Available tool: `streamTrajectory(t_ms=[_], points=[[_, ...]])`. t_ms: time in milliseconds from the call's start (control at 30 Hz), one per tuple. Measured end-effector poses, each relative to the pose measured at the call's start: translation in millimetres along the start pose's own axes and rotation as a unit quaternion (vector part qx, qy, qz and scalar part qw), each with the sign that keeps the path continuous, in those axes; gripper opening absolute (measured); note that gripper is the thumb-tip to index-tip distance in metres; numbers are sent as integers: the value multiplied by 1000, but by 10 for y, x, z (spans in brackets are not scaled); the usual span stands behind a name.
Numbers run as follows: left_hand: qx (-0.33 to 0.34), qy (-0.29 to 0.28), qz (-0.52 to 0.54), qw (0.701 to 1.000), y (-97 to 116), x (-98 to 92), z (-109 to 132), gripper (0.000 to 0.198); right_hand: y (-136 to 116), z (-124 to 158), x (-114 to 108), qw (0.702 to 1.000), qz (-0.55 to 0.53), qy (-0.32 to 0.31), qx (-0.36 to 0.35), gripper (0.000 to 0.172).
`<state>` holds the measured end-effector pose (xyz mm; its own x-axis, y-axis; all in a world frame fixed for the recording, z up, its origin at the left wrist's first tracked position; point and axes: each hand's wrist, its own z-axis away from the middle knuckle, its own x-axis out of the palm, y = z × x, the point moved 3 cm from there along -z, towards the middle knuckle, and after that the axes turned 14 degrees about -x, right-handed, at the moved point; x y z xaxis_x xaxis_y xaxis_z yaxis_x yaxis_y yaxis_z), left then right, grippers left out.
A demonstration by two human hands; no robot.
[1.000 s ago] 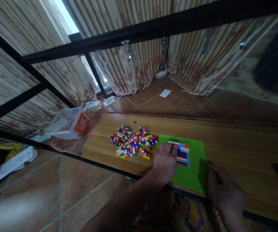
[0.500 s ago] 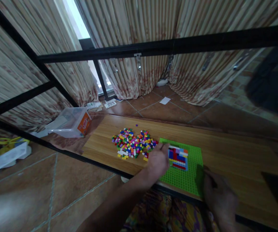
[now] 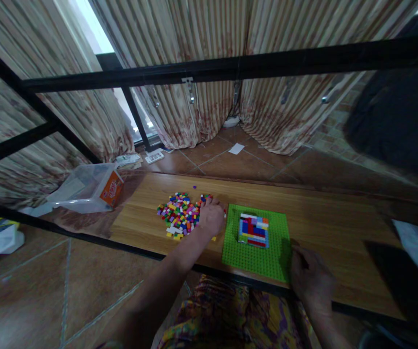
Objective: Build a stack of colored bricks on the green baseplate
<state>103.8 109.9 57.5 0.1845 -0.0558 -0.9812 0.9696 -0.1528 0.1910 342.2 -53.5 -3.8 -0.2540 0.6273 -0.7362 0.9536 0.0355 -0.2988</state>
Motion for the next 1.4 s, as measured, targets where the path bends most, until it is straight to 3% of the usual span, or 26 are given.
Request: streamTrajectory(t_ms=[267,400,567,767,1000,1167,1400], points=[[-10,8,5,1000,-19,-28,30,21,14,13,7,1000,1,9,-4,34],[-35,25,125,991,-128,-65,132,22,14,14,10,1000,-2,7,-4,34],[-100,-2,400,911,-363,-18,294,22,26,29,16,1000,2,8,-6,36],[-141,-43,557,818,-484,21,448,15,41,35,18,1000,0,10,-6,35],[-185,11,556,811,-586,-15,464,12,26,24,4,1000,11,-5,-1,35],[-199,18,579,791,-611,15,470,13,33,25,4,1000,18,4,-15,35],[-196,-49,668,716,-561,24,497,22,42,36,12,1000,9,9,-17,34]])
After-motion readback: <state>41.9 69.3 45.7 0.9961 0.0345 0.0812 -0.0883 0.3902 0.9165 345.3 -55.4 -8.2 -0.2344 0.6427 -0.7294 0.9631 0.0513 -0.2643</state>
